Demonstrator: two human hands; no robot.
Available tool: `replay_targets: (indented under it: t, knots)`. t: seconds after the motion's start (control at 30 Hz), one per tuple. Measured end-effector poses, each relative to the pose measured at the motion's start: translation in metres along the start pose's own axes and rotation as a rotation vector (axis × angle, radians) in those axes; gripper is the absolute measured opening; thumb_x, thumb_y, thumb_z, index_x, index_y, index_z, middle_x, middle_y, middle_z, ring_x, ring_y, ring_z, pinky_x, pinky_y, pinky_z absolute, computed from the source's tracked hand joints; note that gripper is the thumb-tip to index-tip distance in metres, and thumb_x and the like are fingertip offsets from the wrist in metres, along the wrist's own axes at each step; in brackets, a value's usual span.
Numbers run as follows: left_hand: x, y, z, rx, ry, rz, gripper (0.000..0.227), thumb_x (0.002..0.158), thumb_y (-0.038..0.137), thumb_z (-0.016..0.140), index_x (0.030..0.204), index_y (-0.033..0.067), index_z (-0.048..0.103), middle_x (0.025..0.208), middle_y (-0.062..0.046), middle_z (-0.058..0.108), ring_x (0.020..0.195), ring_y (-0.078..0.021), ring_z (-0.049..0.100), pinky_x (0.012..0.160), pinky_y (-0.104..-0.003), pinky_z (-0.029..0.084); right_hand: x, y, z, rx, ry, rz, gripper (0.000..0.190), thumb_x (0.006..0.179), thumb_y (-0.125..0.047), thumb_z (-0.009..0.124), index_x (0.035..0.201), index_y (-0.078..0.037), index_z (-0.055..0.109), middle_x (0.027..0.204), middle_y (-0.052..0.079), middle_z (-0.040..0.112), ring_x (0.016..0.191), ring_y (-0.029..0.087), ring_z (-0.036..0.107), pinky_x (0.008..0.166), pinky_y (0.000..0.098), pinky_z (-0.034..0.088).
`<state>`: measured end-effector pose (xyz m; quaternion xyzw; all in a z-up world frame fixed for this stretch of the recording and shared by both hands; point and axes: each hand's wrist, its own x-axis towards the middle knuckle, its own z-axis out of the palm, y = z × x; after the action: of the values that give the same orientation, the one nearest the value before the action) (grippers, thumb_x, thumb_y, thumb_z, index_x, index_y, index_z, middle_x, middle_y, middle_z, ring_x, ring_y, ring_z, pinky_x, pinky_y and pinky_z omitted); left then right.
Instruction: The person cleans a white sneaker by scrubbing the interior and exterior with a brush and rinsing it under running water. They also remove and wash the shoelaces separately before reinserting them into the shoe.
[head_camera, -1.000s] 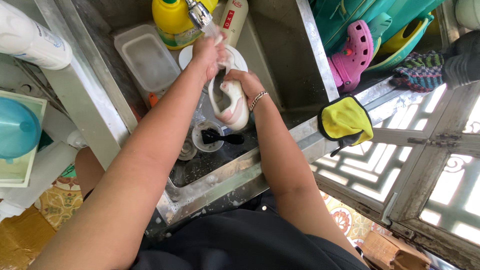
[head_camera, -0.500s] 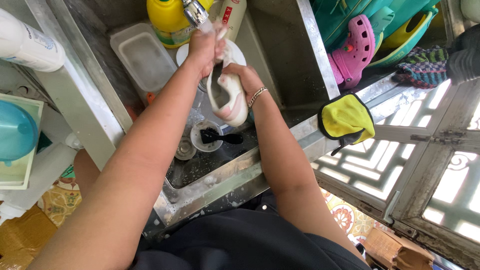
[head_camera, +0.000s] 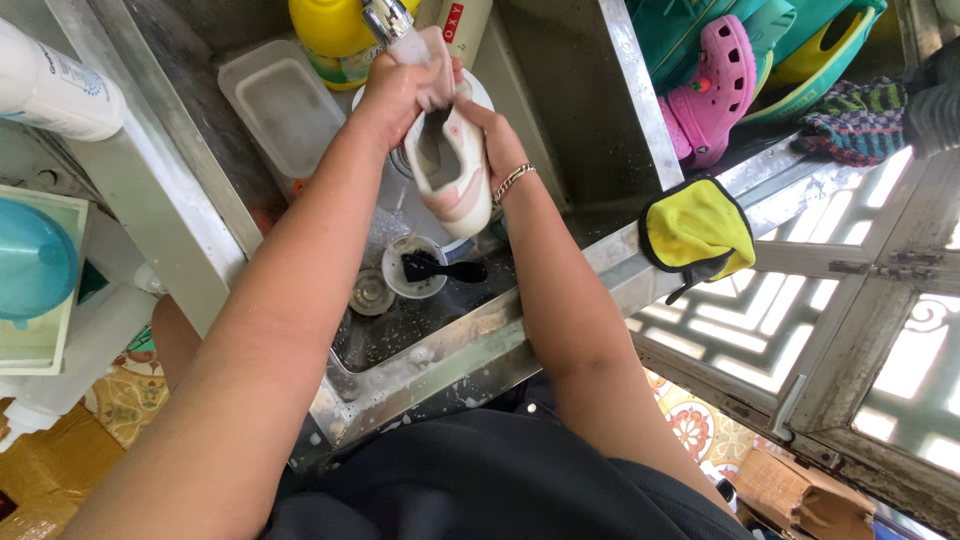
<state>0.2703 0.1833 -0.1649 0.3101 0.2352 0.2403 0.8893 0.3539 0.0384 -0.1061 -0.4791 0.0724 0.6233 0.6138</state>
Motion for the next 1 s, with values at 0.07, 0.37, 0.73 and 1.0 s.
replay_targets:
  t: [0.07,0.37,0.73,1.0]
  knots:
    - [-0.006,0.003,0.007,0.191,0.176,0.038,0.021,0.090,0.023,0.072,0.098,0.0037,0.072,0.087,-0.010,0.076,0.077,-0.0197,0.076,0.069,-0.033,0.064,-0.002,-0.001,0.004,-0.073,0.034,0.002,0.043,0.087,-0.033,0.074,0.110,0.003,0.069,0.094,0.017,0.076,0.074,0.027,0.075,0.073,0.0403,0.063]
    - [-0.005,-0.007,0.003,0.265,0.381,0.119,0.040,0.090,0.041,0.077,0.099,0.0025,0.073,0.086,-0.004,0.073,0.071,-0.0131,0.064,0.060,-0.029,0.051,0.011,0.010,0.000,-0.231,0.118,-0.098,0.049,0.090,-0.031,0.075,0.120,0.006,0.065,0.100,0.018,0.076,0.079,0.026,0.076,0.075,0.0417,0.063]
    - [-0.064,0.004,-0.001,0.522,0.218,-0.636,0.044,0.088,0.018,0.059,0.127,-0.0016,0.061,0.115,-0.025,0.070,0.107,-0.0450,0.071,0.086,-0.062,0.062,0.068,0.002,-0.042,0.164,0.144,-0.341,0.060,0.092,-0.042,0.071,0.124,0.008,0.062,0.108,0.018,0.074,0.094,0.030,0.073,0.085,0.0470,0.059]
    - [-0.033,-0.010,-0.006,0.488,0.298,-0.478,0.034,0.091,0.024,0.059,0.121,0.0144,0.069,0.096,-0.012,0.072,0.077,-0.0291,0.070,0.055,-0.061,0.058,0.059,-0.001,-0.031,0.032,0.179,-0.347,0.071,0.083,-0.046,0.075,0.135,-0.002,0.055,0.123,0.016,0.068,0.104,0.031,0.070,0.085,0.0544,0.060]
